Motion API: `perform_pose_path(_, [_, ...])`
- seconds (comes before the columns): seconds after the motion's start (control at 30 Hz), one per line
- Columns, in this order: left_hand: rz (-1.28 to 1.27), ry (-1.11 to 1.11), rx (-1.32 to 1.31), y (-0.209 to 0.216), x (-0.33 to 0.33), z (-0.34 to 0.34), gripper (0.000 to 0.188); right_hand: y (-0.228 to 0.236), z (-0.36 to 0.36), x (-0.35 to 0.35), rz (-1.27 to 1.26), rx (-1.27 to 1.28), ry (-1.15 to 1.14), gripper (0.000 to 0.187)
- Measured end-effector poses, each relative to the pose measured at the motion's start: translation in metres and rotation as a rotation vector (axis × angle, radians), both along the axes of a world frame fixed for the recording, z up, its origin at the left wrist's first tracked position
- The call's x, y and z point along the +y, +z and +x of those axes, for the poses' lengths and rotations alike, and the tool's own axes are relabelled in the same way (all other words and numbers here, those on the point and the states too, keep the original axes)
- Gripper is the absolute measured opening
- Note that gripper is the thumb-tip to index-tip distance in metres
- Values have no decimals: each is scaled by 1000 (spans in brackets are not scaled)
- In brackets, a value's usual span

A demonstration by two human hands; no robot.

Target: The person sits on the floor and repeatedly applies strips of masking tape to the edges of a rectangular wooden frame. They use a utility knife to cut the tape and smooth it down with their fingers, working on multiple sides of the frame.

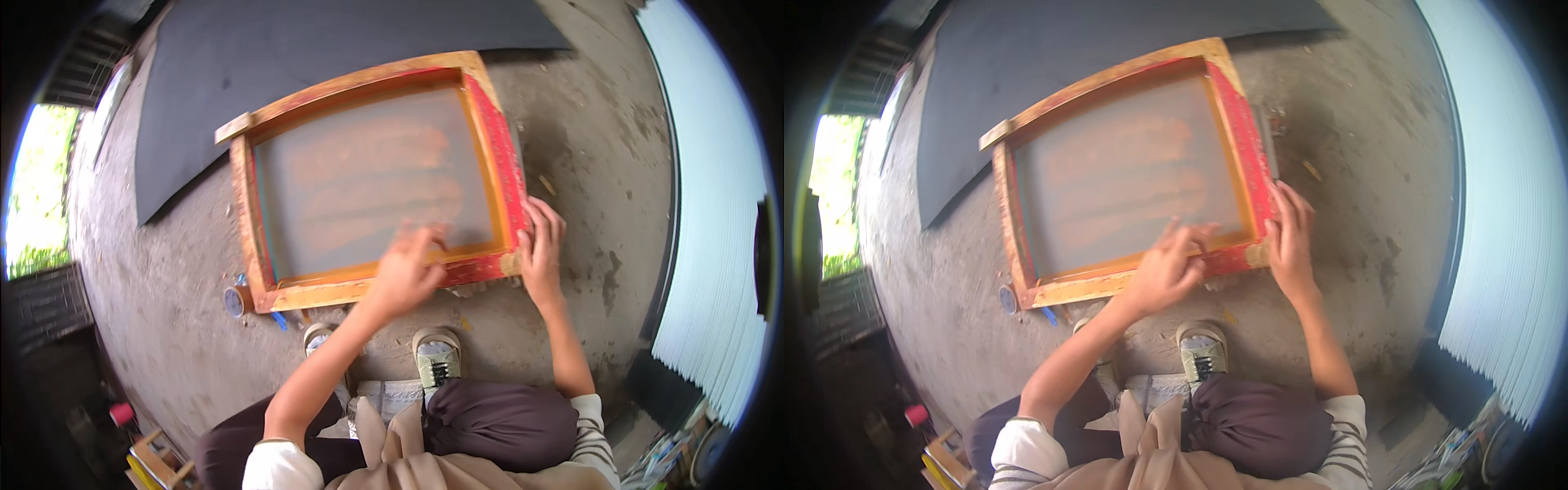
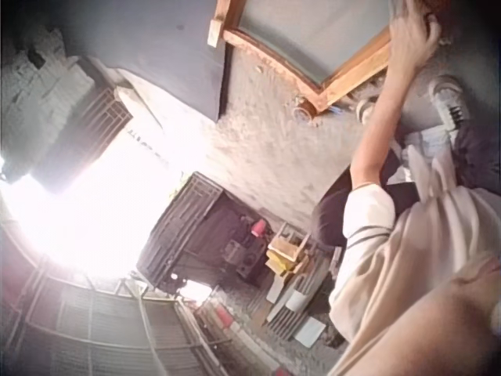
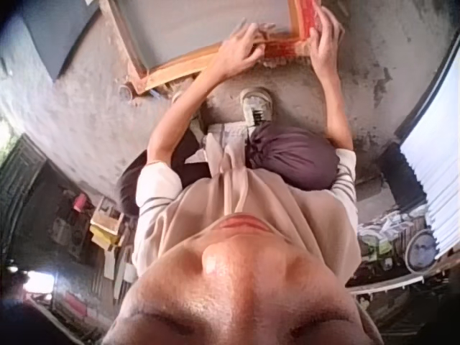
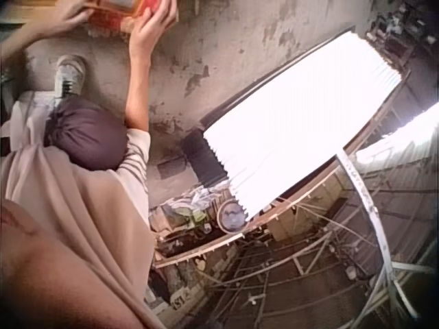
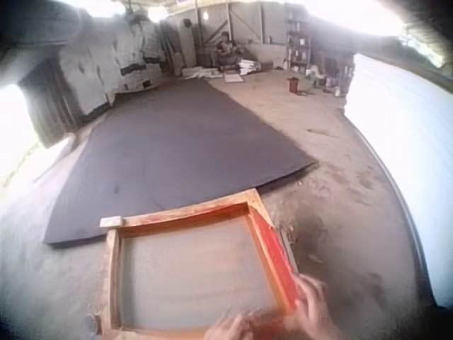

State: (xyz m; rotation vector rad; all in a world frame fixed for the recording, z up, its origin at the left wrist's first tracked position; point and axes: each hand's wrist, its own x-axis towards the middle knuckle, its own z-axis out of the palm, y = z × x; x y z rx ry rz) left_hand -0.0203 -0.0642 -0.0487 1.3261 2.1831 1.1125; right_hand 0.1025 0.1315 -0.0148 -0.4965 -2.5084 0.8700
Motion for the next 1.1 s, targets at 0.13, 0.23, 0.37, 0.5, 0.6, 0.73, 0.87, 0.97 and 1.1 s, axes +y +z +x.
perform_pose_path(0.13, [-59,600,296,-23,-108,-77,24,13,-28,-1,75,-223,380,23])
perform_pose_path(0.23, [-335,921,430,-5,-168,-96,47,12,-62,-13,-19,-396,671,19])
perform_pose_path(0.37, [-413,1004,41,5,-203,-98,70,9,-83,-9,59,-558,748,34])
perform_pose_path(0.5, [-310,1029,-107,2,-205,-105,66,8,-91,-17,157,-631,737,42])
perform_pose_path(0.6, [-295,1037,-166,6,-198,-107,62,7,-103,-32,200,-616,762,43])
perform_pose_path(0.73, [-315,1039,-174,9,-194,-107,59,-3,-122,-59,233,-524,829,46])
perform_pose_path(0.87, [-288,1060,-195,10,-193,-108,55,-15,-148,-104,204,-449,913,47])
perform_pose_path(0.97, [-225,1073,-276,9,-196,-111,53,-25,-169,-140,185,-381,969,45])
perform_pose_path(1.1, [-111,1053,-219,-4,-203,-110,51,-35,-194,-186,171,-301,1002,45])
